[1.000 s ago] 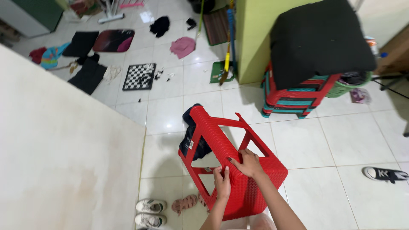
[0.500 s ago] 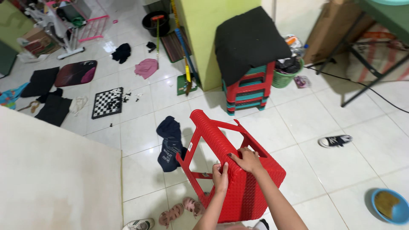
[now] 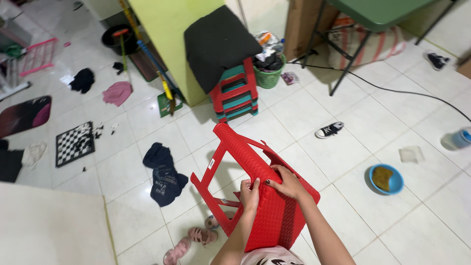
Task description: The person moves a red plastic stool, picks up a blue strap from the floor, and threads it through the holes of a pink sandal before adjusting a small floor mat.
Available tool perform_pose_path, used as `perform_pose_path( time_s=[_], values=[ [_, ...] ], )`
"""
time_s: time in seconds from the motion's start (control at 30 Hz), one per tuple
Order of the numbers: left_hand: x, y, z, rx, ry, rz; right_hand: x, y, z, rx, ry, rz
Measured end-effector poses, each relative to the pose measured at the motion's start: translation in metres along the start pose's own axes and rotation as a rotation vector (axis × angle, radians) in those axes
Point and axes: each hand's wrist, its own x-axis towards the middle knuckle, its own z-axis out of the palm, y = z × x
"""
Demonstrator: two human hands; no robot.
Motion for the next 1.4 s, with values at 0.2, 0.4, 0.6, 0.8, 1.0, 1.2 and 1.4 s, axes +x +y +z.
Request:
perform_pose_path(
  time_s=[0.2,0.4,0.6,0.8,1.0,1.2,1.4],
  values=[
    [-0.004,-0.002,0.026,0.012,-0.118,0.078,-0.026,0.021,-0.009,-0.078,0.19,0.093],
    [0.002,0.011,0.052,-0.021,-0.31,0.161,-0.044,0.024,-0.025,-0.16,0.394,0.18],
    [-0.002,0.031,0.081,0.015,-0.502,0.23,-0.066,0.037,-0.039,-0.182,0.62,0.265],
    [-0.023,0.04,0.122,0.056,-0.703,0.311,-0.107,0.045,-0.056,-0.151,0.765,0.459],
    [-0.063,0.028,0.181,0.07,-0.933,0.383,-0.165,0.07,-0.077,-0.14,0.908,0.615],
    [-0.125,0.023,0.234,0.196,-1.11,0.296,-0.227,0.112,-0.1,-0.117,0.986,0.786],
    [-0.198,0.024,0.312,0.22,-1.213,0.419,-0.291,0.164,-0.142,-0.132,1.082,0.864]
  ],
)
